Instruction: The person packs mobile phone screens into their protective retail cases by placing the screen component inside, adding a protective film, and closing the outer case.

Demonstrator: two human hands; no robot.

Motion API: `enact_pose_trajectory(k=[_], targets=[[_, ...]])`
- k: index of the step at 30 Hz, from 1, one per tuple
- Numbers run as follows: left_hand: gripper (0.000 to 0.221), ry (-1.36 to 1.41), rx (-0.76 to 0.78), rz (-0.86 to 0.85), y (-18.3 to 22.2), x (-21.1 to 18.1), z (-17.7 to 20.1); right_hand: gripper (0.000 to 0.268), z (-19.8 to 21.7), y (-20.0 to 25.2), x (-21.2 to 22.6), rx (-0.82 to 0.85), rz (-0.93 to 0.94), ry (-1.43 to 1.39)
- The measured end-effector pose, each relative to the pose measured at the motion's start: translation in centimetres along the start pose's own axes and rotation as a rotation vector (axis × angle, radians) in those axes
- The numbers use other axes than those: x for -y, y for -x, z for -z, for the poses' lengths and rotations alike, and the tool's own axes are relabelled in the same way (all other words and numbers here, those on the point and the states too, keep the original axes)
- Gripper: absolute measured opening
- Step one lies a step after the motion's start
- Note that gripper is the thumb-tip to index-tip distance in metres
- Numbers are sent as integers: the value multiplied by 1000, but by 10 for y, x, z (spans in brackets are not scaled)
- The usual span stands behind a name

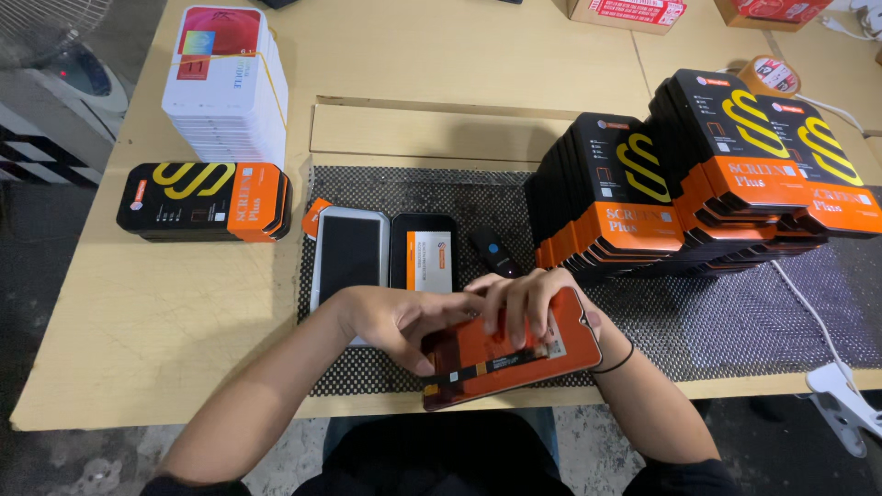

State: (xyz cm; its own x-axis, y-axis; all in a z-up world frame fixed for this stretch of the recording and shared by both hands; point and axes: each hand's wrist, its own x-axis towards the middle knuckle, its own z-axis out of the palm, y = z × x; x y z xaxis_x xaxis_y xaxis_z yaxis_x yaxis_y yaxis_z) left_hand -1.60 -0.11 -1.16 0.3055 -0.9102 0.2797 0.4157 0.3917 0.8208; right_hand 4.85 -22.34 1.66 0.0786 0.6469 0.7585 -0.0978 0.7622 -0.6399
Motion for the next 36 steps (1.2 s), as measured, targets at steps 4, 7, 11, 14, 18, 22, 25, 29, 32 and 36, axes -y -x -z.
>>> enact_pose_trajectory(k=[4,7,11,14,18,22,25,29,32,36], targets=[[90,-37,-5,-45,4,-20,-5,19,6,17,-10,-77,57,-127],[79,-417,-180,29,7,-44,-20,16,13,43,-14,-373,18,41],[43,-1038,-785,29,11,-55,-9,41,37,74,-27,-896,-156,305],[44,-1624,-1160,213,26,-55,14,51,22,45,-32,-1048,-277,434],[68,-1861,-1493,676,36,-47,18,65,10,30,-41,-1025,-499,542],[70,-1912,-1495,742,45,-36,33,76,-2,15,-47,-926,-603,641],[67,-1958,-1521,755,47,-35,37,77,-2,22,-52,-888,-651,652],[57,-1925,-1569,561,45,-43,27,87,0,26,-50,-845,-646,795],[47,-1766,-1585,313,38,-51,17,89,9,32,-55,-748,-594,1046],[36,-1523,-1615,11,32,-51,14,81,15,37,-60,-515,-693,1496]])
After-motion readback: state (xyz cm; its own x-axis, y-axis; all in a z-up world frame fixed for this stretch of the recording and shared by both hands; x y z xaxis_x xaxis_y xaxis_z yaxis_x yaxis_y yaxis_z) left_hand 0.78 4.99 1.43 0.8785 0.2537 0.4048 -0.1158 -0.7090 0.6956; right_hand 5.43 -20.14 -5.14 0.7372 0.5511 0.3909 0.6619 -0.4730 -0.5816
